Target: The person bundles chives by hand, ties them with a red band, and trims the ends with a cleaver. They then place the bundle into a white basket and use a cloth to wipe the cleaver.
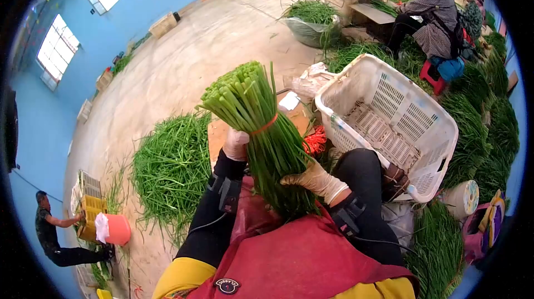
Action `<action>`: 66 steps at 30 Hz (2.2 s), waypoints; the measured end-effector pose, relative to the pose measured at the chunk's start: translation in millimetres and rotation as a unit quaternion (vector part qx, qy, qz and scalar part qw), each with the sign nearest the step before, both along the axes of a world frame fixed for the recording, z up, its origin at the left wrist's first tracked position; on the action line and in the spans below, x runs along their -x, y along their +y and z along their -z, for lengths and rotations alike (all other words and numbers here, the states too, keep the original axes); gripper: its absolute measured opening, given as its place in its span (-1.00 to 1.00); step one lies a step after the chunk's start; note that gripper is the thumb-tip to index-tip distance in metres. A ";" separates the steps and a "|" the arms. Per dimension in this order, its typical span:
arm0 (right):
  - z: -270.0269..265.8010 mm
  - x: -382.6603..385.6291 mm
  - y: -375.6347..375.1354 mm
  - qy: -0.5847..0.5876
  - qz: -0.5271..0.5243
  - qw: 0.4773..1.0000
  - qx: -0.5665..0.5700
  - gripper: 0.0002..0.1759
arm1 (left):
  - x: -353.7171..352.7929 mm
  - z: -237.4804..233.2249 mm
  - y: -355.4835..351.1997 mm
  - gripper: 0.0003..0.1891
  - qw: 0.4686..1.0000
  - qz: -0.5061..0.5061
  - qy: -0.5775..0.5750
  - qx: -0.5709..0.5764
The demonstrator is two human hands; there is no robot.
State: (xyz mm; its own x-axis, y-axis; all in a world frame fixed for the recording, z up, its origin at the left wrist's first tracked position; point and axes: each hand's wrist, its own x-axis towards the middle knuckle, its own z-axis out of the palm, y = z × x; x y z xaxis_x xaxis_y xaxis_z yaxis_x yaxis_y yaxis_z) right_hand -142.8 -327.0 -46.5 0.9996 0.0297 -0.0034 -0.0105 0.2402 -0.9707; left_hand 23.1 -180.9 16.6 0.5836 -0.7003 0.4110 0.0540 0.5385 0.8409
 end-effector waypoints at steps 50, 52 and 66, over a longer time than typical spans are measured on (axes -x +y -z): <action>-136.7 -29.2 -70.6 -0.184 0.151 0.922 0.306 -0.78 | 37.9 -2.6 -32.9 -0.31 0.990 -0.017 -0.041 -0.136; -137.5 -32.9 -73.9 -0.176 0.132 0.916 0.335 -0.80 | 35.7 3.4 -29.1 -0.28 0.988 -0.026 -0.041 -0.150; -137.8 -4.0 -99.6 -0.211 0.146 0.943 0.211 -0.74 | 27.1 10.0 -5.3 -0.16 0.989 -0.028 -0.004 -0.143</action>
State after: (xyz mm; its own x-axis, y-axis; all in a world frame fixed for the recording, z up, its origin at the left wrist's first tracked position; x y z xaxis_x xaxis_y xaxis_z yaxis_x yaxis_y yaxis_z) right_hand -138.9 -426.6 91.3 0.8802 -0.1612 0.4464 0.4050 -0.2350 -0.8836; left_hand -4.0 -186.2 6.6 0.6233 -0.7548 0.2044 0.0240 0.2798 0.9598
